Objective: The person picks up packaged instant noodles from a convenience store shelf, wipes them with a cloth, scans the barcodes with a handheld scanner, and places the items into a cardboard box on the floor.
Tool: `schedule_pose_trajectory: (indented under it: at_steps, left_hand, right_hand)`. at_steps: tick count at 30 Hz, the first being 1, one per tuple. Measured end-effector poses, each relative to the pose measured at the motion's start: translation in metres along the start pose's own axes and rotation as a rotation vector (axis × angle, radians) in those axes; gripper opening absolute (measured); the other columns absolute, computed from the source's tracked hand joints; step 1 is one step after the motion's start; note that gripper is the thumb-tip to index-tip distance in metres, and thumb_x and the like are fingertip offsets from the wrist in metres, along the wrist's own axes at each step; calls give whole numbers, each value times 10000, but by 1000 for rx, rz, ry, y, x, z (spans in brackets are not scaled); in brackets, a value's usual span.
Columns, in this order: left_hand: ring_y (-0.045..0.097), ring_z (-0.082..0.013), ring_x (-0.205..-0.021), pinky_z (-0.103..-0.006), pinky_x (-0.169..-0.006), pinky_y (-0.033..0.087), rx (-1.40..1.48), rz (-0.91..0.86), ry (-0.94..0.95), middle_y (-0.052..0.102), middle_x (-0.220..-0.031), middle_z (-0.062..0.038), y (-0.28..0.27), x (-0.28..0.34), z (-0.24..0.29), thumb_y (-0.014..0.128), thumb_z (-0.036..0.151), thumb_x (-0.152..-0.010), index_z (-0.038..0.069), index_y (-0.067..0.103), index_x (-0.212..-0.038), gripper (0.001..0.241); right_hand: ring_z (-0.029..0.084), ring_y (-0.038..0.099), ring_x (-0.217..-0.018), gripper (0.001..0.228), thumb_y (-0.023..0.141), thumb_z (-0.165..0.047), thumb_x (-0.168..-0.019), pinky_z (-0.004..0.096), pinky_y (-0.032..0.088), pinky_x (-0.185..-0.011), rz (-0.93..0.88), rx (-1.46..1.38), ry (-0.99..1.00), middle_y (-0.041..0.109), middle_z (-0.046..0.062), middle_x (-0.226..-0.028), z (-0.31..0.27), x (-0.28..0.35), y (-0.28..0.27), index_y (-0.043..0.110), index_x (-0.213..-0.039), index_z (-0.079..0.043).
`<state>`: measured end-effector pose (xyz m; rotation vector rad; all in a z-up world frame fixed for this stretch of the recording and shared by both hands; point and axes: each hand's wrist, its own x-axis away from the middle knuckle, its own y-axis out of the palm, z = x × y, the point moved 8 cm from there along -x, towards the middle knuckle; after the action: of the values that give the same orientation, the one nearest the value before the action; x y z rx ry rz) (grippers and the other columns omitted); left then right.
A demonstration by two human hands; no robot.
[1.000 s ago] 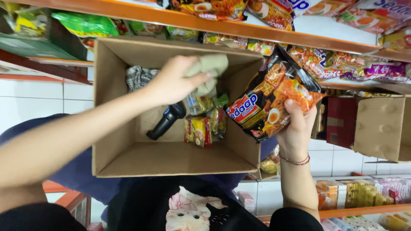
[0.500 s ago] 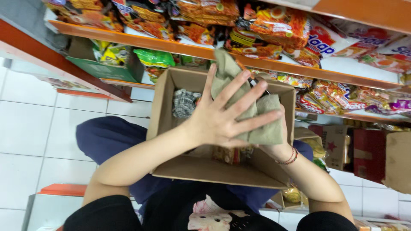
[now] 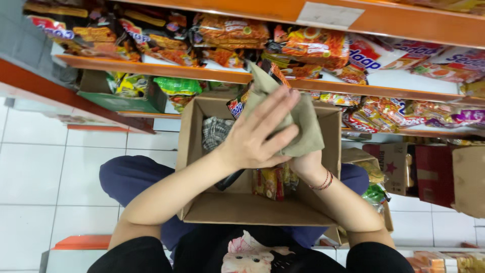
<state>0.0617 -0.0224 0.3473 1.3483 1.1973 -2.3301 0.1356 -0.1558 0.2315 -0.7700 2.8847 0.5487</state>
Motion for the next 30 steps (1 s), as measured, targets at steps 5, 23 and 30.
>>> schedule_pose_trajectory:
  at_steps: [5,23,30]
  left_hand:
    - [333,-442,-1554,-596,-1282,338,46,117,-97,366,-1629,-213,-4,-10,-24,787,324,-1001,80,586,-1407,514]
    - [477,-332,-1428,-536,-1221,345,-101,-111,145,476,-1534,-185,-6,54,2,706,340,-933,123,648,-1394,513]
    - [567,-267,-1333,-426,-1166,461,1102,544,-1049,542,-1430,-180,4,122,-65,588,231,-1000,22,496,-1443,499]
  right_hand:
    - [236,611,-1283,557,326,-419,-1152,416,490,-1128,5,-111,95,626,146,-1364,4,0,-12,523,-1407,35]
    - [299,514,-1446,686,338,-574,-1101,505,372,-1277,239,-565,36,544,94,-1540,-68,-11,-15,440,-1558,-73]
    - [287,548,-1392,729,346,-611,-1121,472,421,-1242,287,-668,49,561,107,-1479,-62,-7,-15,442,-1587,-58]
